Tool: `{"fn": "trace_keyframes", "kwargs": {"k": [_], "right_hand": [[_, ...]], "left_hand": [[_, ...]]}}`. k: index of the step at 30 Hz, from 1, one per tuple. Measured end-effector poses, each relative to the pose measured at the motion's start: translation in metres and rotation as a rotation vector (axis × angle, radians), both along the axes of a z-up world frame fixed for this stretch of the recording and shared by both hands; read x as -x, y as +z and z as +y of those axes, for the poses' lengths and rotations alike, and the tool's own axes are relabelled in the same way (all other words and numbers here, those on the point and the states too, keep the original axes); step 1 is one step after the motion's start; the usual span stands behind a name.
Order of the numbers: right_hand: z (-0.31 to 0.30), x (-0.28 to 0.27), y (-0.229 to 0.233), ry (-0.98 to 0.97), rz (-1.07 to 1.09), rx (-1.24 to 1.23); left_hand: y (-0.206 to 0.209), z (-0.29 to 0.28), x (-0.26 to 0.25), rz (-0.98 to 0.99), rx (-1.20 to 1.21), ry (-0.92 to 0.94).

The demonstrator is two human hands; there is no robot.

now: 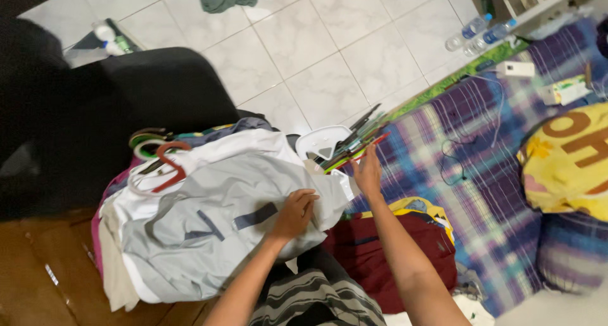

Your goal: The person unbuttons several shirts, removes them from hangers, and places them on a bed before buttoning a dark shirt and hanging it up.

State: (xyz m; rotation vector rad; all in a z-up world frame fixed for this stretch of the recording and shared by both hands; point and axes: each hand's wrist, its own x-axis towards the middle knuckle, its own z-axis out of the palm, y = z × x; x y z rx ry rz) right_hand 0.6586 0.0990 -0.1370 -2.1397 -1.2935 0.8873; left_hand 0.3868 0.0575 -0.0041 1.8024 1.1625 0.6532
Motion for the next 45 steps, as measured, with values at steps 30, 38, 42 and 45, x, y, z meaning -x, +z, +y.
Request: {"fn": "trace_keyframes", "kwargs": {"k": [30, 38, 42, 45], "right_hand": [[0.038, 0.327, 0.141, 0.871, -0.109, -0.361], [-0.024, 0.307, 0.133, 0.891, -0.072, -0.519], [-0.071, 0.288, 0.138, 0.713, -0.211, -0.611], [-0.1, 0.27, 0.157, 0.594, -0.227, -0.6]], "left_hand": [[0.007, -0.047, 0.369, 0.7, -0.22, 0.515], [0.033, -0.036, 0.351, 0.554, -0.259, 0.359], [0.079, -0.039, 0.312, 0.427, -0.687, 0.34], [0.092, -0.044, 0.285, 0.214, -0.384, 0.314]]}}
